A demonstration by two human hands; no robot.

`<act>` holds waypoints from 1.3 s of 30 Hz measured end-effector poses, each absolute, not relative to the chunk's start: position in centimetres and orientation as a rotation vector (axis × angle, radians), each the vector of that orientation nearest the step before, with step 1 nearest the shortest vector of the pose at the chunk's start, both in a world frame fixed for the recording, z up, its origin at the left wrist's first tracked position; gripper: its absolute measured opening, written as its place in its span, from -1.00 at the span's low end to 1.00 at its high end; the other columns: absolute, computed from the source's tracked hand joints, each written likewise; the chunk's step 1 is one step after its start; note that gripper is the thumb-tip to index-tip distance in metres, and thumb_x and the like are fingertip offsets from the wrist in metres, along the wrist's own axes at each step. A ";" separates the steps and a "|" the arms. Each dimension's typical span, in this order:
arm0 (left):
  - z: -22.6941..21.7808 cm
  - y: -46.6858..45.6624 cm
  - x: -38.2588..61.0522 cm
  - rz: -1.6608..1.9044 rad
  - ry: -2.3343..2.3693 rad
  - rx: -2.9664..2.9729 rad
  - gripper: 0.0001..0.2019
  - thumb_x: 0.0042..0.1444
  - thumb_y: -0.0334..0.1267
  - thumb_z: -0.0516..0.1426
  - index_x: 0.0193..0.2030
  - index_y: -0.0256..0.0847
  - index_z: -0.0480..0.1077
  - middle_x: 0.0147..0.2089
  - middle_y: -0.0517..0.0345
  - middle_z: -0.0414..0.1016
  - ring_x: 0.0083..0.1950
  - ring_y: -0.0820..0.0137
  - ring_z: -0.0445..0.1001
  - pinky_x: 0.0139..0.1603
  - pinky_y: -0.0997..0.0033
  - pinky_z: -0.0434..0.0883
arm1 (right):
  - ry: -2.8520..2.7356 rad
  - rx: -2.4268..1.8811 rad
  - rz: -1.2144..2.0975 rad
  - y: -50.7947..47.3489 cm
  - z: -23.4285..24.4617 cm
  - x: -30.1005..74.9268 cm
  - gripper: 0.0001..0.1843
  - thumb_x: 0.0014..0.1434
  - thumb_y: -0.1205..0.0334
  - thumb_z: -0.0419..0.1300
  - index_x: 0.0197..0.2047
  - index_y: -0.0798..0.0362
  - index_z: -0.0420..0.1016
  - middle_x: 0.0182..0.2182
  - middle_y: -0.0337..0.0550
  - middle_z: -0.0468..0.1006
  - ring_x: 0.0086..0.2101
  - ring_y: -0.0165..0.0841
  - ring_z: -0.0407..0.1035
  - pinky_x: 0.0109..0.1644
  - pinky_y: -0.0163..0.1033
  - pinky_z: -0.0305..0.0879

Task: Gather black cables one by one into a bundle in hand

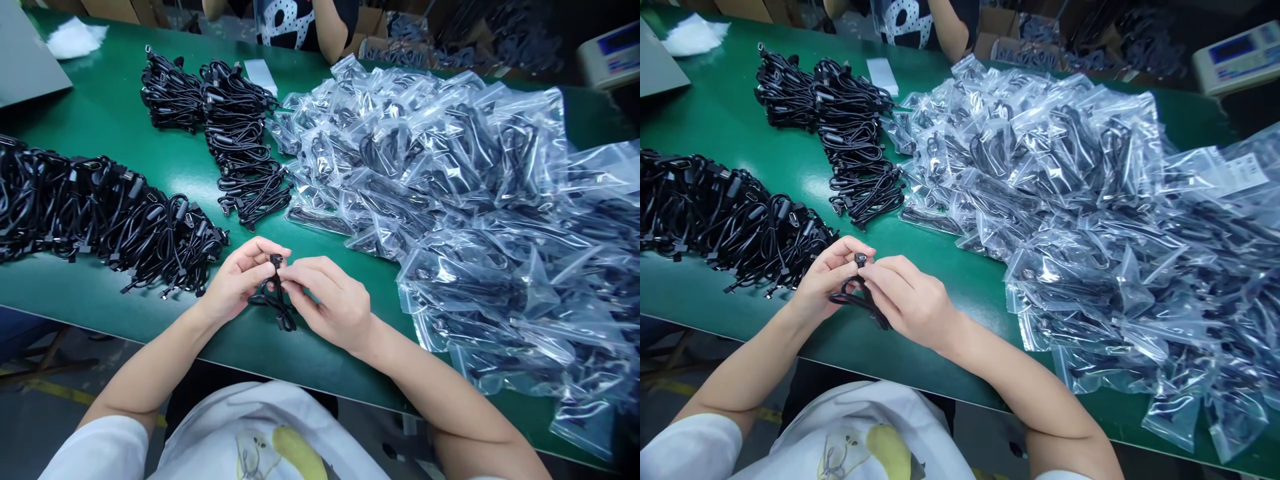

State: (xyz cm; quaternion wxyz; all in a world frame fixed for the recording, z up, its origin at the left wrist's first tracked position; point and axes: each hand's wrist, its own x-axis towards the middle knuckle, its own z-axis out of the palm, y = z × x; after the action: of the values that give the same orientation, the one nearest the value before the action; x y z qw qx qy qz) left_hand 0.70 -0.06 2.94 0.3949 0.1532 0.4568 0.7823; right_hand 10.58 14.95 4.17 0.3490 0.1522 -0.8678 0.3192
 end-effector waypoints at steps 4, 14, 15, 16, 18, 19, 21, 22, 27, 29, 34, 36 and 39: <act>2.9 -0.1 0.7 1.993 1.121 0.423 -0.80 0.06 -0.19 0.37 -0.20 -0.20 0.56 -0.45 0.22 0.48 -0.53 0.60 0.31 -0.50 0.65 0.32 | -2.229 0.394 0.822 14.8 3.9 10.6 -0.61 0.29 0.49 0.18 0.14 0.00 0.41 -0.18 -0.08 0.70 -0.17 -0.36 0.61 -0.08 -0.28 0.59; 3.4 0.1 0.7 2.017 1.189 0.398 -0.74 -0.05 -0.19 0.42 -0.26 -0.23 0.56 -0.45 0.23 0.47 -0.56 0.62 0.29 -0.55 0.64 0.31 | -2.269 0.401 0.763 14.9 3.9 10.7 -0.67 0.29 0.48 0.17 0.08 0.03 0.44 -0.20 -0.07 0.70 -0.18 -0.35 0.61 -0.05 -0.30 0.58; 3.4 0.1 0.7 2.019 1.180 0.402 -0.75 -0.04 -0.20 0.42 -0.25 -0.23 0.56 -0.43 0.23 0.49 -0.55 0.62 0.29 -0.55 0.65 0.30 | -2.267 0.399 0.770 14.9 3.9 10.7 -0.69 0.29 0.48 0.17 0.07 0.04 0.44 -0.21 -0.07 0.70 -0.18 -0.35 0.61 -0.05 -0.31 0.58; 3.4 0.1 0.7 2.018 1.171 0.412 -0.77 -0.02 -0.20 0.41 -0.25 -0.23 0.56 -0.44 0.22 0.49 -0.55 0.62 0.29 -0.54 0.65 0.31 | -2.265 0.395 0.776 14.8 3.8 10.7 -0.69 0.29 0.48 0.17 0.06 0.04 0.44 -0.20 -0.07 0.70 -0.17 -0.36 0.61 -0.04 -0.31 0.58; 3.4 0.1 0.7 2.012 1.158 0.437 -0.79 0.01 -0.21 0.39 -0.25 -0.22 0.56 -0.48 0.24 0.47 -0.56 0.62 0.28 -0.52 0.64 0.32 | -2.270 0.389 0.779 14.8 3.8 10.7 -0.66 0.29 0.48 0.16 0.10 0.02 0.43 -0.19 -0.09 0.70 -0.17 -0.36 0.61 -0.04 -0.30 0.58; 3.4 0.1 0.7 2.010 1.156 0.447 -0.80 0.02 -0.20 0.39 -0.24 -0.22 0.56 -0.50 0.25 0.45 -0.56 0.61 0.28 -0.51 0.64 0.32 | -2.273 0.388 0.776 14.8 3.8 10.7 -0.64 0.30 0.47 0.16 0.12 0.00 0.42 -0.18 -0.10 0.70 -0.17 -0.35 0.62 -0.04 -0.29 0.58; 3.5 0.2 0.7 2.005 1.164 0.449 -0.78 0.02 -0.19 0.39 -0.24 -0.23 0.55 -0.52 0.26 0.43 -0.57 0.61 0.27 -0.51 0.62 0.33 | -2.276 0.393 0.758 14.8 3.7 10.7 -0.61 0.31 0.46 0.15 0.16 -0.01 0.40 -0.17 -0.10 0.69 -0.17 -0.35 0.62 -0.05 -0.28 0.58; 3.5 0.2 0.7 2.005 1.174 0.441 -0.76 0.00 -0.18 0.40 -0.25 -0.23 0.55 -0.53 0.26 0.42 -0.57 0.60 0.27 -0.52 0.62 0.32 | -2.276 0.399 0.747 14.8 3.7 10.7 -0.61 0.31 0.46 0.15 0.17 -0.01 0.39 -0.17 -0.09 0.69 -0.17 -0.34 0.62 -0.06 -0.28 0.58; 3.5 0.3 0.7 2.000 1.215 0.400 -0.71 -0.07 -0.16 0.43 -0.26 -0.25 0.54 -0.53 0.26 0.39 -0.56 0.59 0.28 -0.56 0.63 0.29 | -2.288 0.400 0.717 14.9 3.9 10.7 -0.63 0.30 0.47 0.15 0.13 0.00 0.40 -0.20 -0.10 0.69 -0.21 -0.35 0.61 -0.09 -0.28 0.58; 3.4 0.3 0.6 1.999 1.211 0.400 -0.71 -0.07 -0.16 0.43 -0.27 -0.25 0.54 -0.52 0.27 0.40 -0.56 0.60 0.28 -0.56 0.63 0.29 | -2.292 0.396 0.716 14.9 3.9 10.7 -0.67 0.30 0.47 0.15 0.10 0.00 0.41 -0.21 -0.10 0.70 -0.21 -0.36 0.61 -0.09 -0.29 0.58; 3.3 0.2 0.6 2.000 1.180 0.404 -0.75 -0.04 -0.18 0.42 -0.26 -0.24 0.55 -0.52 0.26 0.42 -0.57 0.61 0.28 -0.55 0.64 0.29 | -2.277 0.401 0.715 14.8 3.9 10.7 -0.71 0.30 0.47 0.16 0.06 0.04 0.42 -0.21 -0.08 0.69 -0.21 -0.36 0.61 -0.05 -0.31 0.56; 3.3 0.2 0.6 1.993 1.169 0.409 -0.75 -0.03 -0.18 0.41 -0.26 -0.24 0.55 -0.53 0.27 0.41 -0.57 0.60 0.28 -0.54 0.63 0.30 | -2.273 0.404 0.708 14.8 3.9 10.7 -0.71 0.30 0.48 0.17 0.06 0.06 0.41 -0.21 -0.07 0.69 -0.20 -0.36 0.60 -0.06 -0.32 0.55; 3.3 0.1 0.6 1.984 1.179 0.389 -0.73 -0.05 -0.17 0.42 -0.26 -0.24 0.54 -0.52 0.26 0.43 -0.57 0.59 0.30 -0.53 0.61 0.31 | -2.276 0.400 0.734 14.8 3.9 10.7 -0.75 0.31 0.46 0.14 0.02 0.02 0.41 -0.23 -0.11 0.67 -0.25 -0.37 0.59 -0.12 -0.32 0.54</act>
State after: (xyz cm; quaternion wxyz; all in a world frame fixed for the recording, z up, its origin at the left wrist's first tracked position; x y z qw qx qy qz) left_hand 0.62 0.12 3.26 0.3899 0.1531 0.4639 0.7806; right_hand 10.66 14.76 3.88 0.3506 0.1546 -0.8791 0.2835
